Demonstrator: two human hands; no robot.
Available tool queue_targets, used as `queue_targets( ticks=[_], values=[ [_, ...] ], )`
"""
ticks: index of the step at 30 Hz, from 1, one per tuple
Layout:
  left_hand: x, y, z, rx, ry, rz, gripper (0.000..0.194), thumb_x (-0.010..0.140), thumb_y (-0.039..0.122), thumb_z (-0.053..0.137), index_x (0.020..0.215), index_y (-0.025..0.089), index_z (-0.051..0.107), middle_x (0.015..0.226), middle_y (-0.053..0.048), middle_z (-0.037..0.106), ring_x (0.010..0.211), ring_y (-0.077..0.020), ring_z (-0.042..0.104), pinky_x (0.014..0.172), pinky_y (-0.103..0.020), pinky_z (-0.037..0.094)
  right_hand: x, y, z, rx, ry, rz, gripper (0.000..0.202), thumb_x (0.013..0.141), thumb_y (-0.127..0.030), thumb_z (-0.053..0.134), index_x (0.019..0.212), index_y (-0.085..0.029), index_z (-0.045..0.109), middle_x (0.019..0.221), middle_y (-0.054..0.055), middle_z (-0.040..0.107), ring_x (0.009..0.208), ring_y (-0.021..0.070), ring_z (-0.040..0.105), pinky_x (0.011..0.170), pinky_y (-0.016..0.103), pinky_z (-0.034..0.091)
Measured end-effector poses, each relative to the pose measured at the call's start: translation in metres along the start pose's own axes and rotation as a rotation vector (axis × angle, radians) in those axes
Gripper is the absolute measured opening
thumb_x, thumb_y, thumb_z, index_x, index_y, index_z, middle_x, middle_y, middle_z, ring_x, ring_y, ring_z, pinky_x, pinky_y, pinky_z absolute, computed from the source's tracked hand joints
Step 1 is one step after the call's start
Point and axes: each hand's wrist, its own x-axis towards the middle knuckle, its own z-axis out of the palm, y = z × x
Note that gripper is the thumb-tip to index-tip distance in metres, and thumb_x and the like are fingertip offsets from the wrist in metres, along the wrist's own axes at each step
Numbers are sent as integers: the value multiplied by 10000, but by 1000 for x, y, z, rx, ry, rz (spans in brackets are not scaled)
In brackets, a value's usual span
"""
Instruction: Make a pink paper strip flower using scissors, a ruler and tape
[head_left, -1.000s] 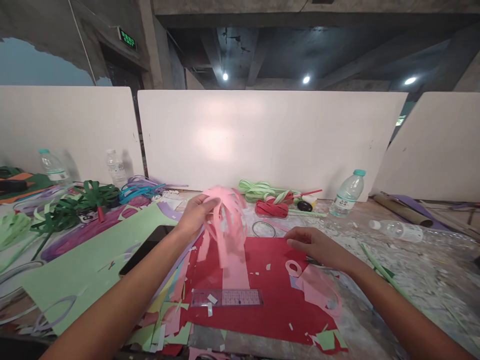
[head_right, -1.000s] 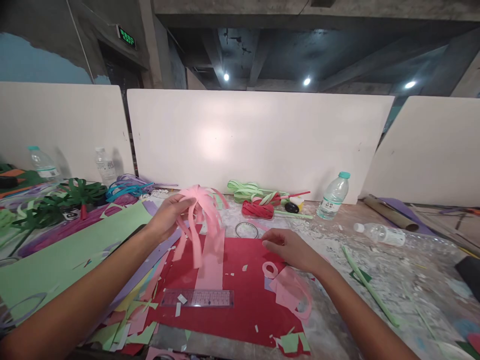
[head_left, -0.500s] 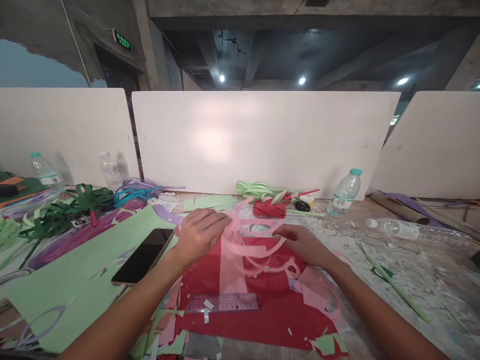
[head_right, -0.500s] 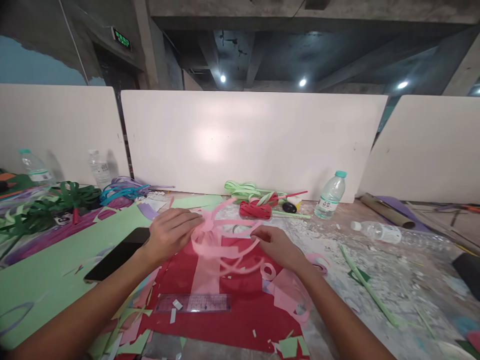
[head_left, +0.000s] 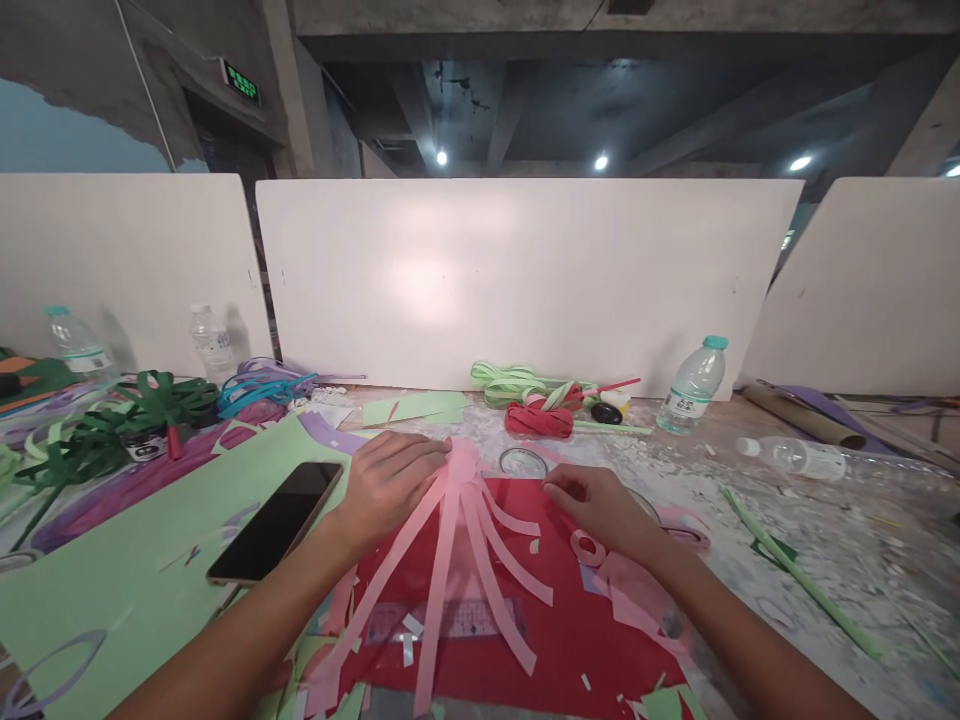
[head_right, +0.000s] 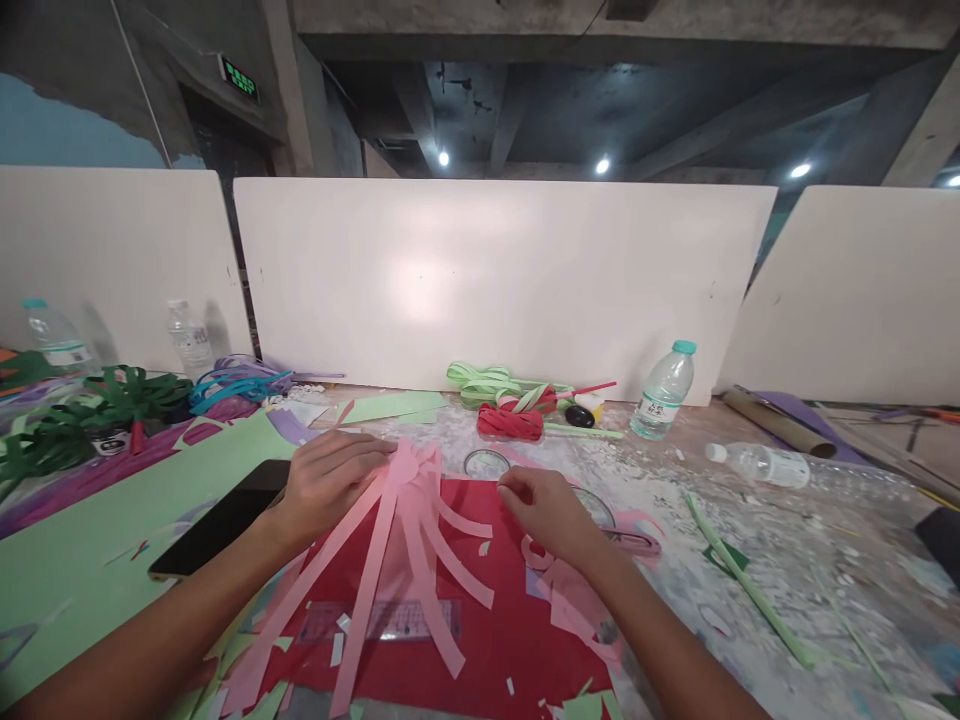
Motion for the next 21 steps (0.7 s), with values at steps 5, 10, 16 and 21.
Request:
queue_targets(
  ticks=[5,10,16,21],
  values=[
    [-3,-1,0,-1,11,3,143,842,132,548,922,211,636,957,-38,730,867,-177,653,772,-313,471,-2,0,4,-73,-24,-36,222,834,-318,459,717,-211,614,685,23,659,638,194,559,593,303,387],
    [-5,-1,2,-23,-11,2,116,846,130,540,875,207,622,943,-35,731,872,-176,645,781,-321,461,-3,-2,7,-123,-51,-71,253,847,-326,434,673,-208,576,633,18,611,590,174,510,557,286,359],
    [-7,-1,3,-14,-47,-3,119,870,159,512,844,204,619,938,-40,729,885,-177,639,802,-330,446,-3,-2,9,-127,-62,-67,253,840,-342,433,683,-210,582,638,21,614,593,181,522,549,284,351],
    [-7,0,4,-1,-39,1,118,862,135,526,864,208,618,947,-29,727,889,-186,618,771,-334,426,-3,-2,11,-95,-85,-72,230,827,-324,451,679,-211,585,647,19,620,596,180,524,555,284,360]
  ],
)
